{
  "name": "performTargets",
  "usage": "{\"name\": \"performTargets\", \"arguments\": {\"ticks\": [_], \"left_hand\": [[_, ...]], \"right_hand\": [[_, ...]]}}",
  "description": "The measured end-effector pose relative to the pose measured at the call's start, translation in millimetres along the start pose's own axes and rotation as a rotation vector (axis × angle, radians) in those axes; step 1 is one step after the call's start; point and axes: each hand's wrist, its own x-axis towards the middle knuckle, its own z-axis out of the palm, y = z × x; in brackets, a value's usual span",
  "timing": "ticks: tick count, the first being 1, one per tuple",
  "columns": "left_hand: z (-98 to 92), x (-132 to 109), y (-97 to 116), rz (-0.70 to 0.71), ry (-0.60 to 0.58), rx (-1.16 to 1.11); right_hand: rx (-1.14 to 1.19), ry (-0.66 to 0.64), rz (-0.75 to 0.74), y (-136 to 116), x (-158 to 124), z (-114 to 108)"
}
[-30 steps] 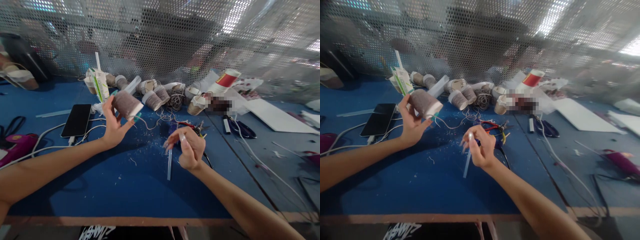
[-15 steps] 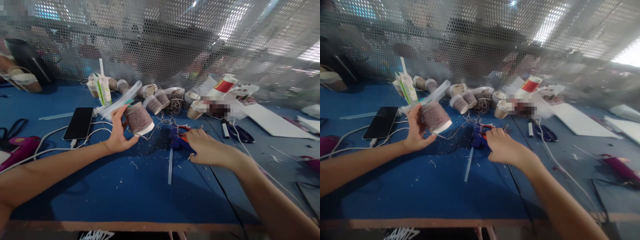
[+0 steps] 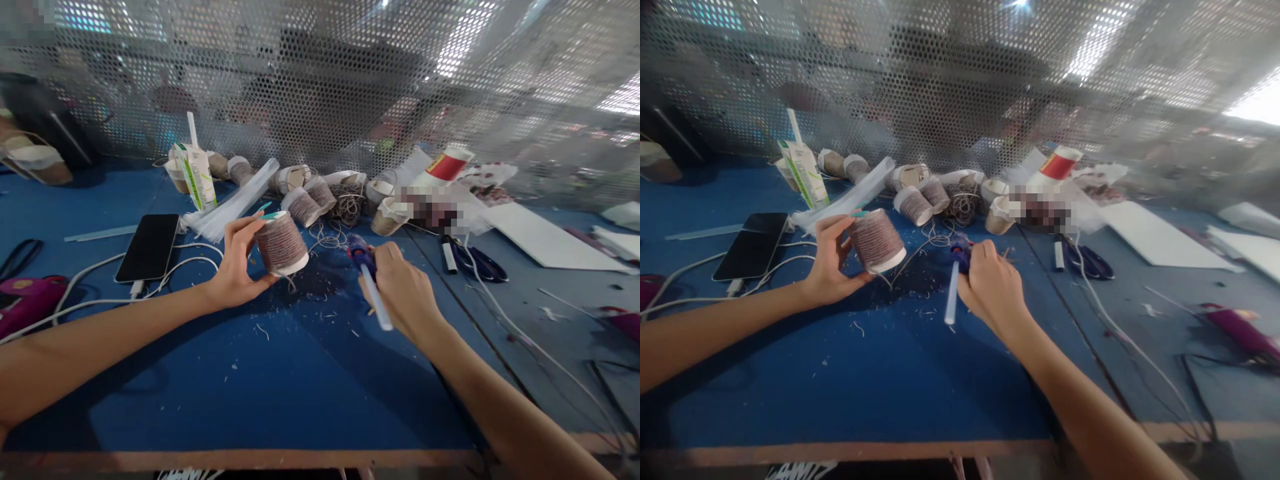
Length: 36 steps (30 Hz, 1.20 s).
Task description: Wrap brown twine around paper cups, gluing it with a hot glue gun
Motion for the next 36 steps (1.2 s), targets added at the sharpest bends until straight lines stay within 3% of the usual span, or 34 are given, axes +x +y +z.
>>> {"name": "performTargets", "arguments": {"ticks": [8, 13, 15, 20, 22, 36], "left_hand": [[1.2, -2, -5, 0.013, -0.005, -0.021], [2.5, -1, -4, -0.018, -0.024, -0.044], [2.2, 0, -2, -0.044, -0.035, -0.043], [-1.6, 3, 4, -0.079, -0.099, -0.023], [-3.4, 4, 6, -0.076, -0.112, 0.019], [-5.2, 5, 8, -0.052, -0.102, 0.081]], "right_hand": [[0.344, 0.462, -0.024, 11, -1, 22], [0.640, 0.591, -0.106, -7, -13, 11], [0.830, 0.517, -0.103, -16, -18, 7], [1.564, -0.036, 0.198, -30, -22, 12], [1.659, -0.117, 0.246, -31, -19, 19], [1.470, 0.115, 0.299, -4, 15, 50]]}}
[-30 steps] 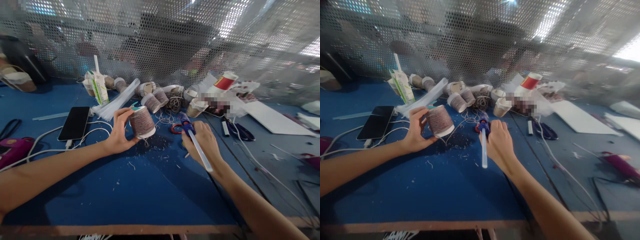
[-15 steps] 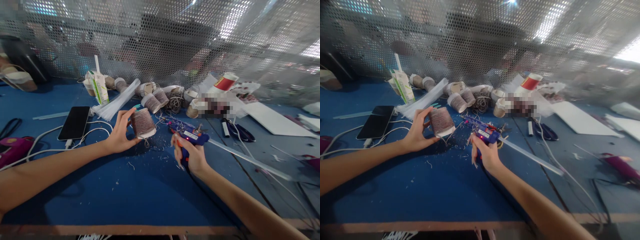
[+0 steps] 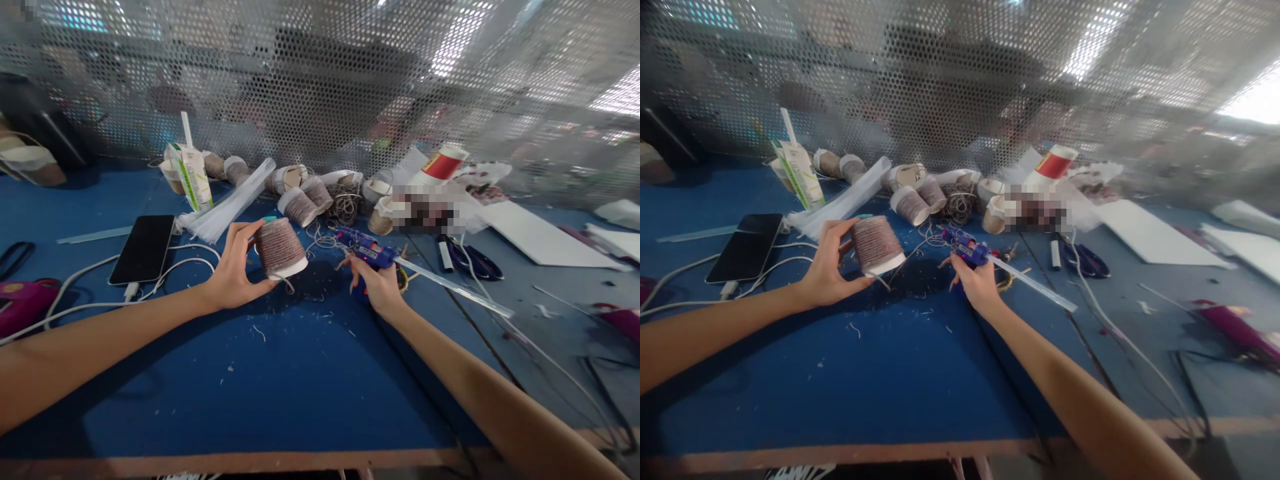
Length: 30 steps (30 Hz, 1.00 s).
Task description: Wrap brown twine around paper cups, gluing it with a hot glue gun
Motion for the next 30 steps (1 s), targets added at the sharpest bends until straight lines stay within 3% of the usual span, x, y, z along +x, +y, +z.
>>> {"name": "performTargets", "arguments": {"ticks": [7, 12, 20, 26, 30], "left_hand": [[0.1, 0, -2, 0.022, -0.023, 0.025], [1.8, 0, -3, 0.012, -0.026, 0.018], [5.4, 2, -6, -0.017, -0.157, -0.023], [3.6, 2, -9, -0.023, -0.212, -0.015], [3.6, 3, -6, -0.019, -0.231, 0.010]], "right_hand": [[-0.082, 0.108, -0.035, 3, 10, -9], [-0.111, 0.138, -0.089, -6, -1, -4], [-0.180, 0.023, -0.287, -28, -37, 2], [-0.302, 0.041, -0.380, -28, -35, 0], [-0.251, 0.025, -0.335, -24, -34, 0]]}}
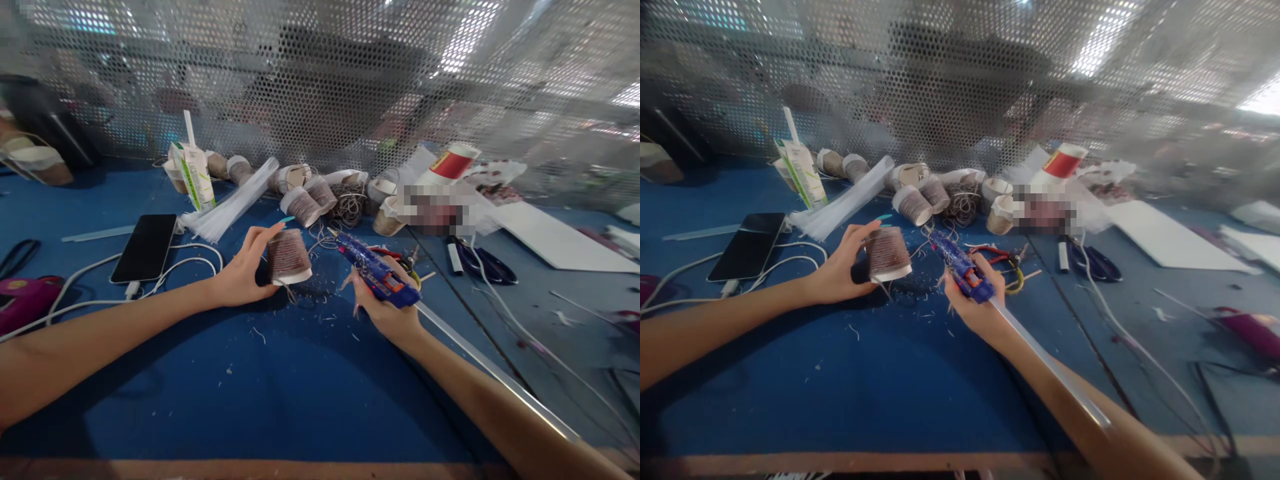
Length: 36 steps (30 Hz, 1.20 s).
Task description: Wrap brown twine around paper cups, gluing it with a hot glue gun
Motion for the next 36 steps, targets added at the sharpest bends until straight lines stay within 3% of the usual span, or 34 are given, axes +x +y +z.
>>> {"name": "performTargets", "arguments": {"ticks": [4, 14, 22, 27, 32, 36], "left_hand": [[-1.6, 1, 3, 0.029, 0.006, 0.026], [-2.1, -2, 8, 0.135, 0.006, 0.101], [-2.2, -2, 4, 0.100, 0.190, 0.180], [-0.6, -1, 1, 0.062, 0.242, 0.204], [-1.6, -1, 4, 0.010, 0.185, 0.223], [-4.3, 0, 7, 0.037, 0.166, 0.238]], "right_hand": [[0.111, 0.018, 0.112, -3, -3, 0], [-0.036, -0.140, -0.005, -2, -4, 0], [-0.108, -0.141, -0.011, -11, -7, 0], [-0.161, -0.211, -0.099, -15, -12, -5], [-0.189, -0.320, -0.310, -16, -10, -6], [-0.135, -0.320, -0.347, -8, -16, -2]]}}
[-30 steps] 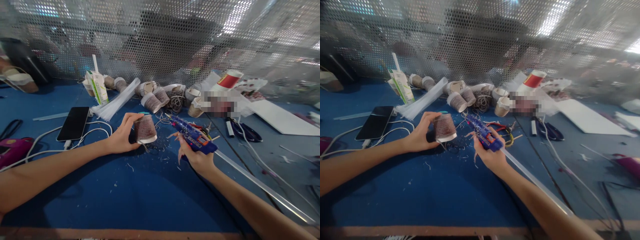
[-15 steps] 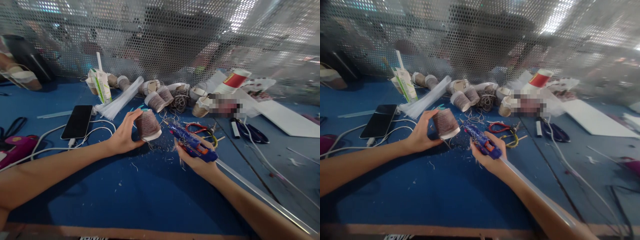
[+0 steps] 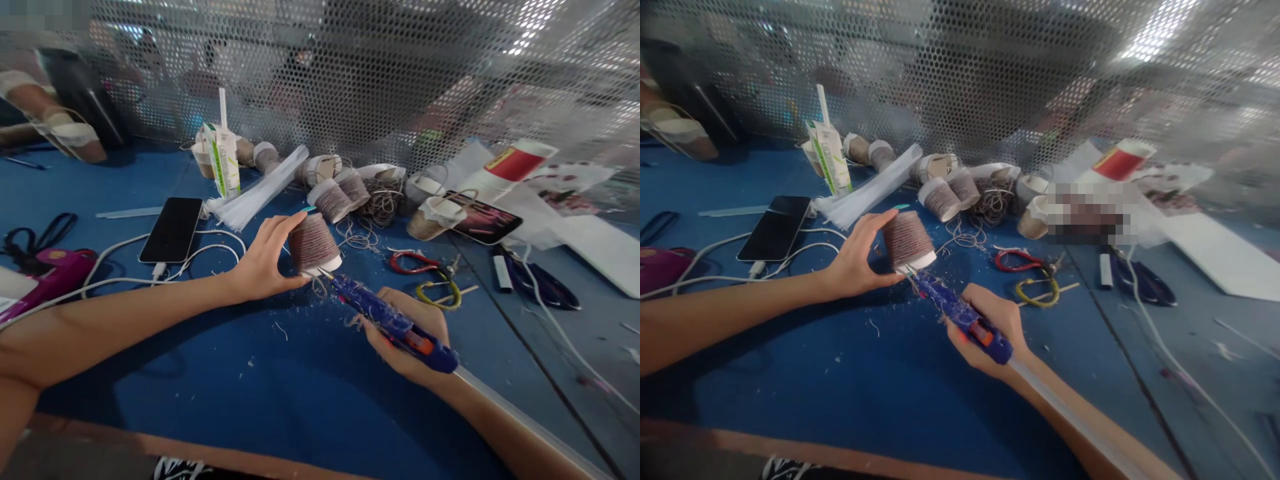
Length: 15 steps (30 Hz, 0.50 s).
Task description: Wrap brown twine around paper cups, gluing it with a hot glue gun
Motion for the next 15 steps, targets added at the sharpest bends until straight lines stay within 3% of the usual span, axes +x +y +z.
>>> {"name": "performTargets", "arguments": {"ticks": [7, 15], "left_hand": [[-1.5, 1.2, 2.7, 0.006, 0.009, 0.055], [0.2, -1.1, 3.5, 0.009, 0.039, 0.100]], "right_hand": [[-0.069, -0.030, 0.073, -1.0, -7.7, 7.9], [-0.106, -0.127, 0.037, -7.3, -0.3, 3.0]]}}
